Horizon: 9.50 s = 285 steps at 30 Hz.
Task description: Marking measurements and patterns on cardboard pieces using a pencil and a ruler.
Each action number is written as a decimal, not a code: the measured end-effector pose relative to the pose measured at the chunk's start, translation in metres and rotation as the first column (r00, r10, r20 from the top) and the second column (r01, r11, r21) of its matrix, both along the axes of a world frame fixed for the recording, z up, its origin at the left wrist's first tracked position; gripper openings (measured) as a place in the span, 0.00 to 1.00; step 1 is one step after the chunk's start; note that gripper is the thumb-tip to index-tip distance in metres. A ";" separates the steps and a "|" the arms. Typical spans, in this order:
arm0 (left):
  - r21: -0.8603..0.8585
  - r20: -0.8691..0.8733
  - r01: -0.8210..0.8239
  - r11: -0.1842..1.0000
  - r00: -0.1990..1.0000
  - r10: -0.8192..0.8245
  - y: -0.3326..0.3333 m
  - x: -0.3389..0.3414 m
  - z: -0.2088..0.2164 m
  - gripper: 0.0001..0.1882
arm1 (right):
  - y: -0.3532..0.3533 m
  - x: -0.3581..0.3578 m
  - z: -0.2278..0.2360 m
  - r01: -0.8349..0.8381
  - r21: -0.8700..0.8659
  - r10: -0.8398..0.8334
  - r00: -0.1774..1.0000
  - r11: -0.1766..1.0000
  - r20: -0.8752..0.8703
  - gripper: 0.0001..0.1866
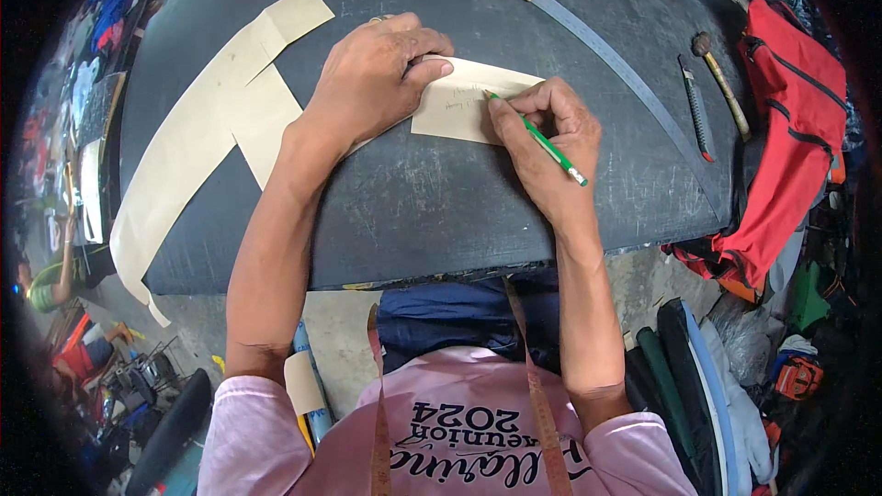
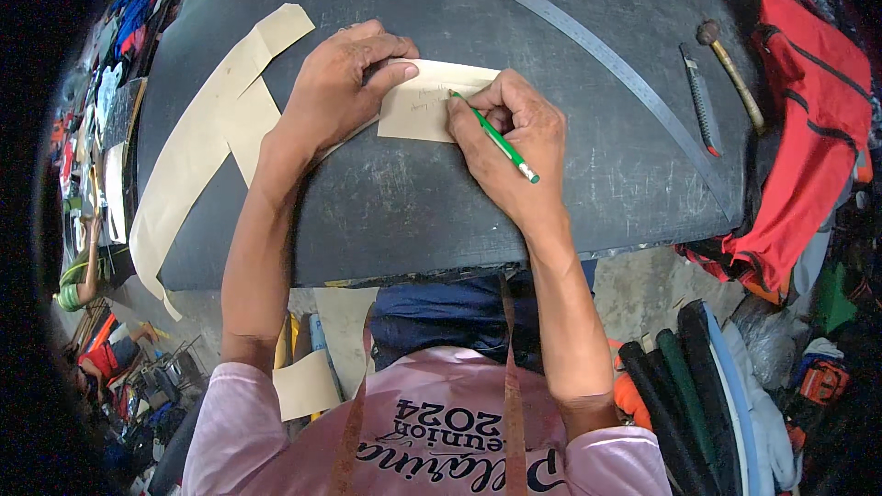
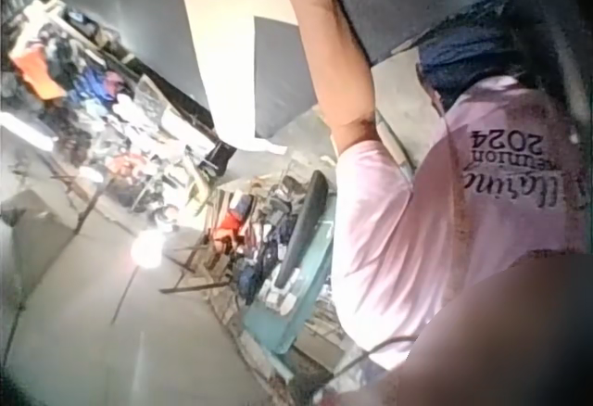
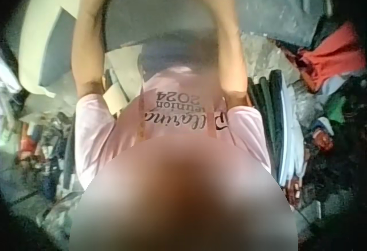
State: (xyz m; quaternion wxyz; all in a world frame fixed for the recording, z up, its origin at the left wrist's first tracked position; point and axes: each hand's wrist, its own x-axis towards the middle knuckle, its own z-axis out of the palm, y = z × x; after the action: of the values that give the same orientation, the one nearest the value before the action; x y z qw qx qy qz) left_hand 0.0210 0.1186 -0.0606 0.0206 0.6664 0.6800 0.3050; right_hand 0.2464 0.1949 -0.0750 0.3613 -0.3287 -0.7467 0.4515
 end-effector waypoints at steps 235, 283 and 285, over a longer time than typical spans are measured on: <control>-0.013 0.544 -0.119 0.993 0.832 0.107 0.000 0.019 0.018 0.14 | 0.011 0.003 0.002 -0.002 -0.369 -0.181 0.868 0.930 -0.463 0.20; 0.042 0.098 -0.172 0.984 0.981 0.167 0.012 -0.039 -0.008 0.14 | 0.073 -0.082 0.017 -0.171 -0.295 0.100 0.965 0.940 -0.243 0.04; 0.037 0.107 -0.187 0.982 0.977 0.182 0.012 -0.036 -0.009 0.12 | 0.079 -0.083 0.003 -0.139 -0.281 0.081 0.975 0.950 -0.209 0.04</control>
State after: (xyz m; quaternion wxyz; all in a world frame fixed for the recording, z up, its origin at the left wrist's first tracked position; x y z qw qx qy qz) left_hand -0.0151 0.1306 -0.0691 0.0115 0.5840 0.7297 0.3553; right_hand 0.1631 0.2741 -0.0719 0.3540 -0.2907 -0.6494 0.6070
